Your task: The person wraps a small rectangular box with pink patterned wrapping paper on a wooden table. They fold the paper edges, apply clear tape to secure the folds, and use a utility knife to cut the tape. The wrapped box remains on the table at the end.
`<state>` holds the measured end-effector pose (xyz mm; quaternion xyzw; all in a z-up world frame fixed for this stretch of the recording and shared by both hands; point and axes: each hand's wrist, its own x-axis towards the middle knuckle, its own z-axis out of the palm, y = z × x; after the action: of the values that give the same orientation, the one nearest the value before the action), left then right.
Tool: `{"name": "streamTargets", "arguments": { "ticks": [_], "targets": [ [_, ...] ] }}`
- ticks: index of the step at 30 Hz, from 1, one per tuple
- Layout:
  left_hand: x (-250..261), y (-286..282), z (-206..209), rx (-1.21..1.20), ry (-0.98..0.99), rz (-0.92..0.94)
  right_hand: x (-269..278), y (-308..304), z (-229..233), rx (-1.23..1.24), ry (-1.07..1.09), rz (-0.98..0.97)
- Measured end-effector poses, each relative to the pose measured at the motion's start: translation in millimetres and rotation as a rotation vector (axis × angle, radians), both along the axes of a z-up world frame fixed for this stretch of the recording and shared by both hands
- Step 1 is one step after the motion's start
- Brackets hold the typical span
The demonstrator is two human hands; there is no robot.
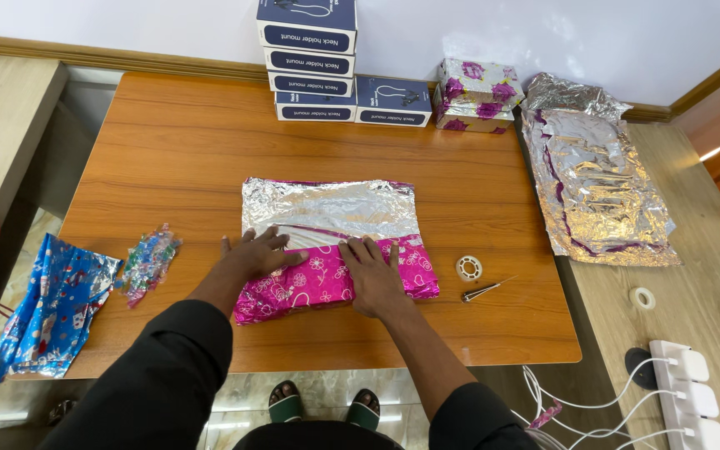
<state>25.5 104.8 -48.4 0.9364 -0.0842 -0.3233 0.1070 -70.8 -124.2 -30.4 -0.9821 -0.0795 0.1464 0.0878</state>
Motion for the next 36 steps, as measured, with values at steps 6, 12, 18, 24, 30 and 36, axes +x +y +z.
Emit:
{"name": "streamTargets", "arguments": {
  "ticks": [6, 12, 18, 24, 30, 36],
  "targets": [
    [7.7, 30.6, -8.9, 0.151, -0.276, 0.183, -4.5, -2.4, -2.1, 0.013, -0.067, 0.037],
    [7.7, 44.3, -49.2, -0.187, -0.234, 0.669, -4.2, 0.1, 0.9, 0.025, 0.017, -0.008],
    [9.2, 51.3, -55.0, -0.339, -0.097, 1.027, -5.6, 2.7, 1.5, 0.055, -0.017, -0.01],
    [1.2, 44.8, -24.5, -0.149, -0.121, 0.913, -5.1, 5.4, 5.9, 0.035, 0.027, -0.028],
    [-9.7, 39.1, -24.1, -0.153, -0.186, 0.93, -7.0, 3.7, 5.2, 0.054, 0.009, -0.028],
    [-3.2, 47.8, -39.7, -0.166, -0.321, 0.92, -5.9, 1.4, 4.3, 0.053, 0.033, -0.037]
  ]
}}
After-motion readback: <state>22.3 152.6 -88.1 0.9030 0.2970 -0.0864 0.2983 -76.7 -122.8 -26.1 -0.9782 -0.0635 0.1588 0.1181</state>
